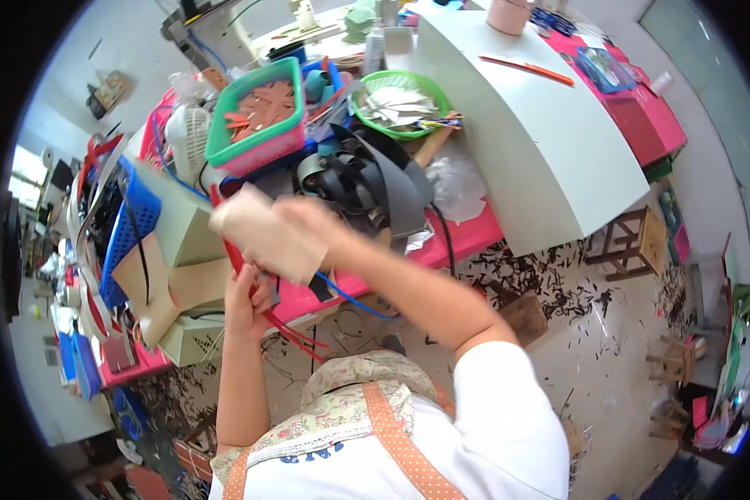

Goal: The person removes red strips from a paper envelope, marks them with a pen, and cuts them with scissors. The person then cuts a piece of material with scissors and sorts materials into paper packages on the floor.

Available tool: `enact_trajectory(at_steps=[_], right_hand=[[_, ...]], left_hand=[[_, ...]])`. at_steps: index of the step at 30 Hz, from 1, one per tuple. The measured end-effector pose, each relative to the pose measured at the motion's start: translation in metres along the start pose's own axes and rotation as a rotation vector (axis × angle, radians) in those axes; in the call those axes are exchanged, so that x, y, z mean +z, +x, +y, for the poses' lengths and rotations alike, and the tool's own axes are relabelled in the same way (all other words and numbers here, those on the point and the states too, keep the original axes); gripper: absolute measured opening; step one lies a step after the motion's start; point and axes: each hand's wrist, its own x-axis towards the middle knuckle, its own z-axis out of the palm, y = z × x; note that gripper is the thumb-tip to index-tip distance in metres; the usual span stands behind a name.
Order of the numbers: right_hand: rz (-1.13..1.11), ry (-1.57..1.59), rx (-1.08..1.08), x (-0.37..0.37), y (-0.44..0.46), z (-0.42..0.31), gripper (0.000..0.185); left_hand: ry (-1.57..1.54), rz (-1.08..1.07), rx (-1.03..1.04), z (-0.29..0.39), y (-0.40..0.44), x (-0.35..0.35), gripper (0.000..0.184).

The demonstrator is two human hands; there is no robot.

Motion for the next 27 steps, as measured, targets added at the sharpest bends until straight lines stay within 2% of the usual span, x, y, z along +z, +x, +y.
enact_trajectory(at_steps=[1, 2, 4, 5, 6, 7, 8, 9, 10, 11, 12, 14, 15, 17, 19, 21, 24, 25, 26, 27], right_hand=[[0.054, -0.871, -0.201, 0.009, -0.012, 0.018, 0.034], [0.111, -1.74, -0.386, 0.012, -0.021, 0.029, 0.034], [0.17, -1.647, -0.358, 0.0, -0.031, 0.045, 0.033], [0.216, -1.561, -0.333, -0.009, -0.031, 0.05, 0.032], [0.286, -1.504, -0.445, -0.025, -0.027, 0.048, 0.035], [0.352, -1.444, -0.552, -0.044, -0.023, 0.039, 0.037], [0.453, -1.317, -0.509, -0.064, -0.022, 0.019, 0.041], [0.664, -1.331, -0.621, -0.092, -0.017, -0.004, 0.042], [0.931, -1.216, -0.715, -0.129, -0.01, -0.023, 0.039], [1.139, -1.048, -0.73, -0.178, -0.001, -0.037, 0.038], [1.306, -1.121, -0.702, -0.231, 0.01, -0.045, 0.038], [1.349, -1.268, -0.256, -0.248, 0.008, -0.072, 0.039], [1.341, -1.271, -0.266, -0.253, 0.012, -0.082, 0.039], [1.222, -1.419, 0.042, -0.258, 0.022, -0.098, 0.04], [1.225, -1.462, 0.006, -0.262, 0.019, -0.101, 0.04], [1.22, -1.51, -0.033, -0.264, 0.019, -0.103, 0.039], [1.387, -1.295, -0.444, -0.273, 0.028, -0.101, 0.049], [1.03, -0.725, -0.096, -0.251, 0.026, -0.116, 0.053], [1.021, -0.73, -0.1, -0.254, 0.034, -0.118, 0.053], [0.966, -0.524, -0.085, -0.261, 0.045, -0.119, 0.051]], left_hand=[[0.045, -0.114, -0.095, -0.018, 0.009, -0.022, 0.022], [0.051, -0.125, -0.099, -0.025, 0.008, -0.018, 0.022], [0.221, -0.035, -0.153, -0.037, 0.003, -0.01, 0.022], [0.206, 0.028, -0.172, -0.044, 0.004, -0.01, 0.023], [0.211, 0.027, -0.171, -0.051, 0.008, -0.012, 0.023], [0.239, 0.124, -0.111, -0.058, 0.011, -0.014, 0.024], [0.264, 0.222, -0.049, -0.062, 0.013, -0.015, 0.025], [0.235, 0.255, -0.016, -0.062, 0.015, -0.016, 0.025], [0.232, 0.258, -0.01, -0.063, 0.016, -0.021, 0.025], [0.265, 0.272, -0.031, -0.065, 0.016, -0.029, 0.025], [0.298, 0.286, -0.049, -0.067, 0.017, -0.036, 0.024], [0.292, 0.292, -0.009, -0.071, 0.022, -0.042, 0.022], [0.303, 0.291, -0.003, -0.071, 0.023, -0.043, 0.023], [0.306, 0.297, 0.009, -0.073, 0.03, -0.049, 0.025], [0.484, 0.236, 0.142, -0.081, 0.038, -0.062, 0.034], [0.529, 0.29, 0.144, -0.088, 0.038, -0.073, 0.039], [0.571, 0.363, 0.113, -0.09, 0.029, -0.08, 0.042], [0.578, 0.321, 0.105, -0.094, 0.026, -0.084, 0.039], [0.586, 0.276, 0.098, -0.098, 0.024, -0.088, 0.036], [0.559, 0.252, 0.085, -0.106, 0.023, -0.094, 0.031]])
